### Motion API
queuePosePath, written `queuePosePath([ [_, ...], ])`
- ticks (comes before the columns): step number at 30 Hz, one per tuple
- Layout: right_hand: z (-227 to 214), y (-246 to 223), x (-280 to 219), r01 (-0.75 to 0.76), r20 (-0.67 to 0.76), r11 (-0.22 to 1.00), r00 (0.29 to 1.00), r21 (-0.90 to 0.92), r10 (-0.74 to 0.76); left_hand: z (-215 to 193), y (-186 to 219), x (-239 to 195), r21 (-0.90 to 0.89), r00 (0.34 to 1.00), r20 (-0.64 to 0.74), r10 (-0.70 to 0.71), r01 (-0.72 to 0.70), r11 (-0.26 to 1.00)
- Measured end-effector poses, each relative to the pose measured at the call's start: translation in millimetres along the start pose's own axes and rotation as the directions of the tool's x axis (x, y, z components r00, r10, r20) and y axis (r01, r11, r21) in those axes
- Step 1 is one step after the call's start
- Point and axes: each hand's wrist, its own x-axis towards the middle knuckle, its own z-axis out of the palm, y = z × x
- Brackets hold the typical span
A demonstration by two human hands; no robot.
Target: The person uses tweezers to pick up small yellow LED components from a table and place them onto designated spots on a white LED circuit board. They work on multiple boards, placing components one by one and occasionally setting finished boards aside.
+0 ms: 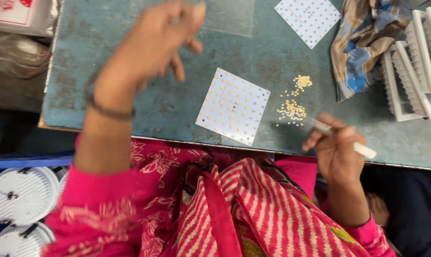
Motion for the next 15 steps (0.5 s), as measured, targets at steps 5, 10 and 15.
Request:
queuePosePath([
  [5, 1.1, -18.9, -13.0, -0.202, -0.055, 0.747, 0.975, -0.633, 0.217, 11.2, 6.1, 93.8, 0.231, 0.946, 0.294, -0.135, 0.067, 0.971],
  [10, 15.7, -35.3, -5.2, -0.422, -0.223, 0.576, 0.895, -0.7, 0.385, 45.2, -7.2, 112.7, 0.08, 0.866, 0.489, -0.105, 0.075, 0.994],
  [15, 23.4, -32.9, 18.3, 0.141, 0.25, 0.466, 0.951, -0.874, 0.18, 40.1, -9.7, 101.7, 0.009, 0.764, 0.626, -0.154, 0.19, 0.982],
])
